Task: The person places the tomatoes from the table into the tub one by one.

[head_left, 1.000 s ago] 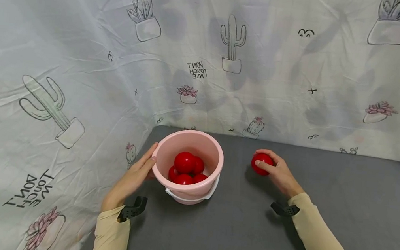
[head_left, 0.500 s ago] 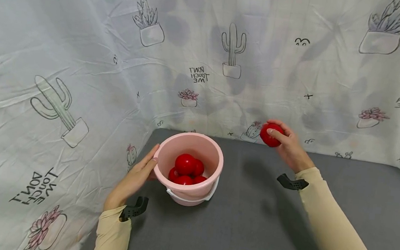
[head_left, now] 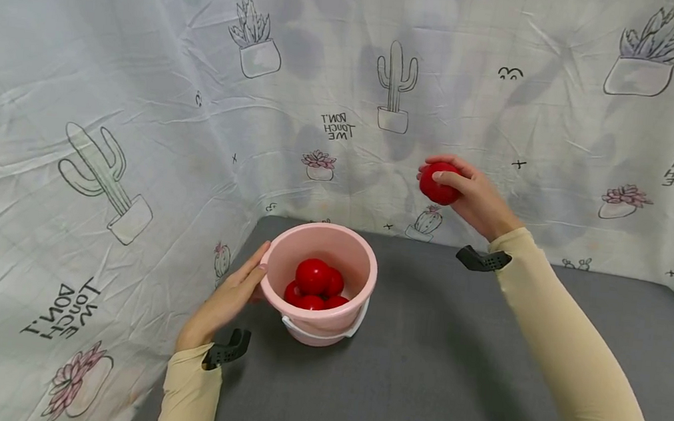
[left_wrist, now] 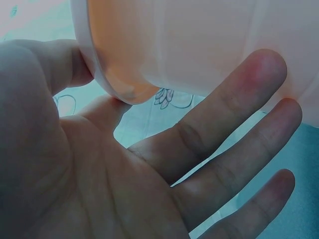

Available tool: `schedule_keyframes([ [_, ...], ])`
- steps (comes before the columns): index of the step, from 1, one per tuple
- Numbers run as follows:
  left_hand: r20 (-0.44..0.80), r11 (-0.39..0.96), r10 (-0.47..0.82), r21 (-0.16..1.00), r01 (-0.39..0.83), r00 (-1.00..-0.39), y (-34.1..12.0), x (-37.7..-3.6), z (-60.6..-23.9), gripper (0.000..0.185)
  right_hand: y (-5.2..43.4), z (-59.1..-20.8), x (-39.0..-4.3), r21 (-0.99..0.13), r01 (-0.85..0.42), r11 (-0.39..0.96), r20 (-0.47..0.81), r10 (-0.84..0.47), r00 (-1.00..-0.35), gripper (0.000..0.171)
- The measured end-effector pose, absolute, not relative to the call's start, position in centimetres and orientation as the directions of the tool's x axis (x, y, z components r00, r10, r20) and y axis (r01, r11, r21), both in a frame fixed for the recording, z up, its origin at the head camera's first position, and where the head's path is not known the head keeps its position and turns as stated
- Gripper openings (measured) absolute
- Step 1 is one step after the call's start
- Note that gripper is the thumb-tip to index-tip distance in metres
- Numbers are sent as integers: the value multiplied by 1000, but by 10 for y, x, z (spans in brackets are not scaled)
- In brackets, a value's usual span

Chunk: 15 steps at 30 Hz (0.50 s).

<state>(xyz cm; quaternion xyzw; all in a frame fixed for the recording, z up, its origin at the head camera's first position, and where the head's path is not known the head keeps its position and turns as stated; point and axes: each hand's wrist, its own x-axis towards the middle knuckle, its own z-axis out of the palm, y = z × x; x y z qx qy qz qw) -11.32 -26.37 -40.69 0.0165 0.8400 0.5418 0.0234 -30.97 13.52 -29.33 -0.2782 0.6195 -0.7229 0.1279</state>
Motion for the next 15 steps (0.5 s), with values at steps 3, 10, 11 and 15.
schedule_keyframes([
  [3, -29, 418, 47, 908, -7, -998, -264, -113, -406, 57, 115, -282, -311, -966, -180, -184, 253, -556, -791, 33],
  [10, -42, 429, 38, 903, -22, -998, -265, -114, -407, 56, 67, -266, -307, -954, -216, -205, 298, -622, -724, 31],
  [11, -41, 425, 42, 905, -20, -998, -264, -114, -407, 56, 60, -264, -306, -955, -220, -201, 298, -635, -713, 32],
  [15, -33, 410, 56, 912, -7, -998, -265, -115, -407, 56, 35, -264, -301, -959, -249, -135, 271, -691, -670, 38],
])
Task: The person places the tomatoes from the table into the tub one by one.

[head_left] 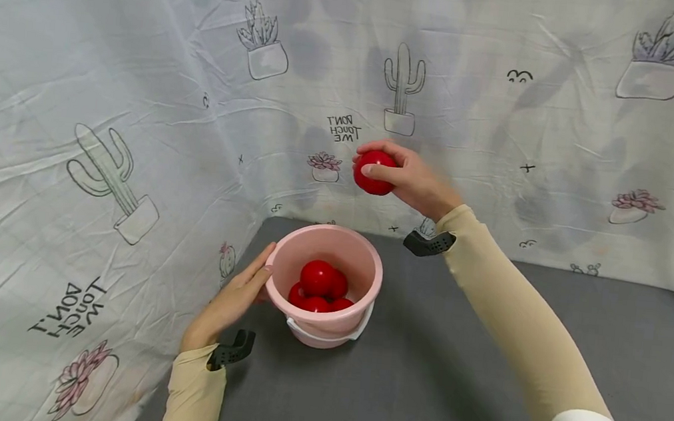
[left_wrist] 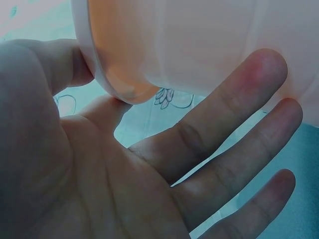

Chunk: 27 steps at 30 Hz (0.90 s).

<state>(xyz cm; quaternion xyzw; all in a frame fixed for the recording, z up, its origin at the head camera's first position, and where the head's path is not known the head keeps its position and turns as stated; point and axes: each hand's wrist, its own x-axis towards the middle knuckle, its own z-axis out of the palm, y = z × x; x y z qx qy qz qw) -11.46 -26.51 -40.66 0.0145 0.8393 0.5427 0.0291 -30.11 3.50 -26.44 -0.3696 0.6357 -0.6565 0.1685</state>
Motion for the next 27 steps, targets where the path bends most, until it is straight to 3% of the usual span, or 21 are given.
schedule_keyframes([
  [13, -30, 399, 66, 917, -1, -997, -266, -114, -406, 57, -35, -311, -287, -948, -310, 69, 132, -802, -583, 41],
  [27, -79, 400, 52, 915, -52, -996, -268, -113, -402, 58, -71, -335, -280, -956, -289, 58, 89, -878, -470, 42],
])
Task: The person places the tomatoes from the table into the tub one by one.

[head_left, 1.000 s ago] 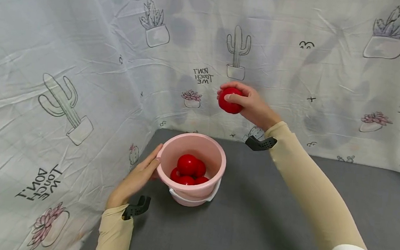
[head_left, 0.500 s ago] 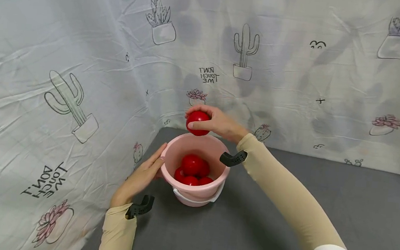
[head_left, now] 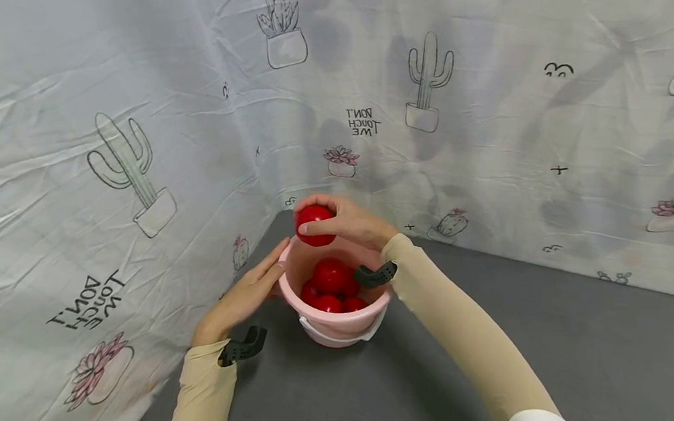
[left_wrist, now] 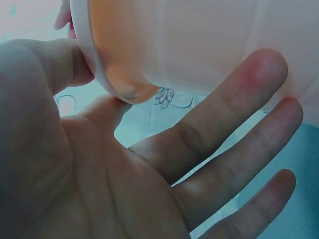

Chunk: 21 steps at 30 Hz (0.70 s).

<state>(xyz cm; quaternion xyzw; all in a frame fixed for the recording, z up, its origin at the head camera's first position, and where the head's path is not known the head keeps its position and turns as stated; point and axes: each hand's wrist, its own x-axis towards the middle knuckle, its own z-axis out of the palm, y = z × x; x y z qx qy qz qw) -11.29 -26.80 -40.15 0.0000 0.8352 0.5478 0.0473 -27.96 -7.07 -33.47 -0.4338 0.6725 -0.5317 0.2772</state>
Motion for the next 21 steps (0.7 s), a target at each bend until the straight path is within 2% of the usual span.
schedule_keyframes([
  [11, -77, 422, 52, 905, -47, -996, -269, -114, -404, 60, -61, -351, -282, -958, -259, 119, 5, -901, -434, 50],
  [15, -84, 421, 52, 905, -54, -995, -268, -114, -404, 60, -58, -356, -280, -976, -174, 129, -41, -897, -439, 51],
  [21, -66, 432, 43, 901, -41, -997, -269, -115, -404, 58, -58, -358, -275, -986, 41, 161, -164, -904, -394, 58],
])
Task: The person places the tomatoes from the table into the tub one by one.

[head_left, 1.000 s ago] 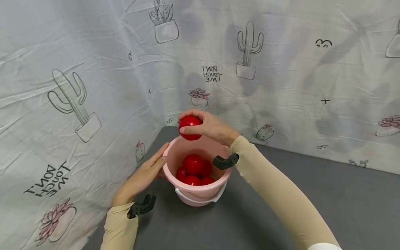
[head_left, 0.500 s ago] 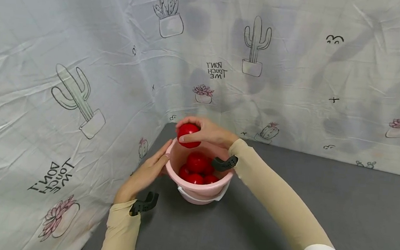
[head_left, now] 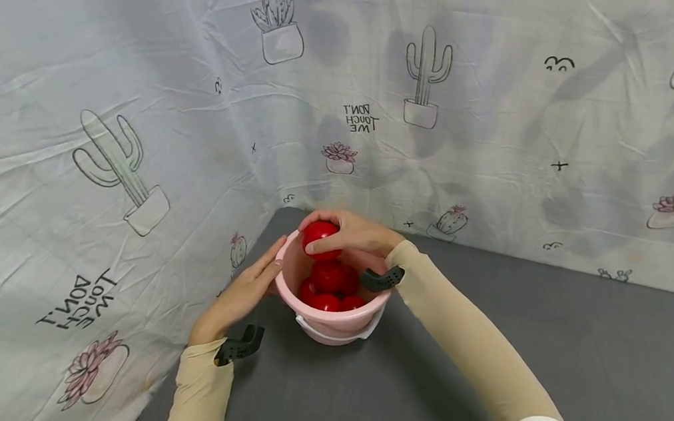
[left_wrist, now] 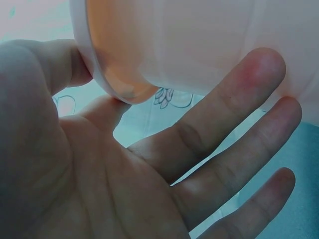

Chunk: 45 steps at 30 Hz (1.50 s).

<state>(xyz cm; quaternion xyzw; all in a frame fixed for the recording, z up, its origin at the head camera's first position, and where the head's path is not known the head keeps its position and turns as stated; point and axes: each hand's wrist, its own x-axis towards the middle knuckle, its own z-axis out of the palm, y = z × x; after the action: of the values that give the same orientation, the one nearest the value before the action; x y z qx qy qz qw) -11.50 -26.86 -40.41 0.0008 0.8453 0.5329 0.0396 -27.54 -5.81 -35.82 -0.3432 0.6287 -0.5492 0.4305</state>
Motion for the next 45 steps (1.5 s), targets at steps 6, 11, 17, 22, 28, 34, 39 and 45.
schedule_keyframes([
  [6, -60, 419, 55, 908, -31, -997, -269, -114, -403, 60, -58, -360, -273, -971, 51, 231, -236, -923, -304, 57],
  [11, -58, 414, 65, 910, -26, -996, -269, -112, -403, 59, -60, -362, -274, -978, -17, 209, -200, -954, -223, 49],
  [17, -50, 425, 72, 905, -15, -996, -271, -114, -404, 57, -62, -362, -276, -982, -57, 178, -162, -964, -213, 42],
  [22, -50, 416, 119, 909, 4, -992, -268, -122, -405, 58, -54, -363, -278, -985, -63, 164, -144, -960, -240, 42],
  [28, -59, 417, 153, 909, 11, -986, -261, -130, -407, 58, -39, -363, -277, -984, -6, 180, -171, -945, -280, 43],
  [34, -69, 417, 148, 909, -1, -987, -259, -135, -412, 58, -25, -362, -276, -994, 96, 57, -85, -943, -322, 56],
  [39, -31, 420, 148, 907, 34, -989, -274, -137, -416, 57, -5, -359, -283, -984, 137, -118, 73, -953, -294, 83],
  [45, -6, 606, 40, 796, 19, -999, -308, -127, -399, 65, 44, -362, -301, -959, 149, -241, 174, -915, -364, 42],
])
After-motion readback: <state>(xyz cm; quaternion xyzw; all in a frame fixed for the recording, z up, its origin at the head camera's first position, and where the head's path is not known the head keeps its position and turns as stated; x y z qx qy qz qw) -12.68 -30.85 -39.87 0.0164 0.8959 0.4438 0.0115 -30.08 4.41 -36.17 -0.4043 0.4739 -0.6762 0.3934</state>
